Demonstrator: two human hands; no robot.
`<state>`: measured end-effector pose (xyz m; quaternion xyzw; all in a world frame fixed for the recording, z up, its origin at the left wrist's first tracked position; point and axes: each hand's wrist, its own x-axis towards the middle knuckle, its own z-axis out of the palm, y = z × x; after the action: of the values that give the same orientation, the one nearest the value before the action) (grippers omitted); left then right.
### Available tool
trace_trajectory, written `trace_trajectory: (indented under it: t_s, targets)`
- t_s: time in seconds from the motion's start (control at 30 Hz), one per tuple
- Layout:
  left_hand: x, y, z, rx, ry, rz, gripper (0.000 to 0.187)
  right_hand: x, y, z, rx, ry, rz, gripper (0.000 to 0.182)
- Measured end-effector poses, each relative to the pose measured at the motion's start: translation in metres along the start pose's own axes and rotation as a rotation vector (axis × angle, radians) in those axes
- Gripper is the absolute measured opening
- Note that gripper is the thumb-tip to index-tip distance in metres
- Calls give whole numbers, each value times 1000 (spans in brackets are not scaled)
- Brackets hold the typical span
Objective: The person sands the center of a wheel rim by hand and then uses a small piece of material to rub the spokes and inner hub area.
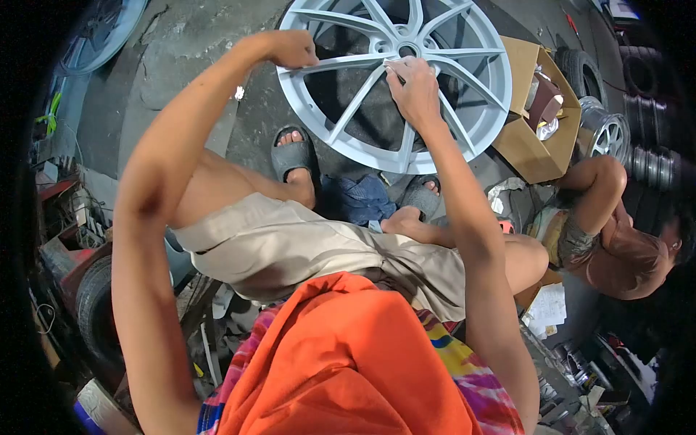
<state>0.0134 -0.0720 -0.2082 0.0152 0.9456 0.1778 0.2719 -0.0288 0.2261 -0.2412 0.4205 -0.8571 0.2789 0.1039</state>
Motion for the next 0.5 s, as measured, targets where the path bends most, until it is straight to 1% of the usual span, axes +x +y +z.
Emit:
trace_trajectory:
  t_s: [0.03,0.1,0.13,0.17,0.2,0.23,0.3,0.33,0.37,0.4,0.43,0.47,0.5]
  targets:
    - [3,-3,0,-49,-72,1,38,-1,7,1,-1,-13,5,22]
    - [-1,-6,-6,-92,-80,-28,39,2,28,5,-7,-17,17,21]
    - [-4,-7,-9,-93,-13,-40,39,3,30,4,-17,-49,22,19]
    - [-3,-14,-11,-94,59,-54,40,1,16,5,-11,-47,13,19]
    - [11,-48,-3,-227,58,69,43,-11,-2,5,67,-41,-64,18]
    - [7,-49,-7,-235,59,69,43,-27,-23,3,139,-43,-132,18]
    - [-4,-43,-30,-162,64,4,32,-57,-59,1,174,-114,-492,20]
    - [-9,-44,-35,-97,93,1,34,-56,-57,-1,173,-118,-491,20]
    - [-14,-44,-40,-98,94,-6,34,-53,-55,-2,187,-133,-520,23]
    - [-21,-44,-42,-103,103,-72,36,-50,-53,-2,207,-149,-544,26]
    - [-25,-42,-40,-109,109,-132,37,-39,-40,0,151,-116,-459,30]
    - [-24,-49,-37,-111,136,-87,39,-28,-27,-1,97,-133,-336,31]
    - [-24,-55,-35,-112,138,-88,39,-21,-21,-4,40,-149,-216,33]
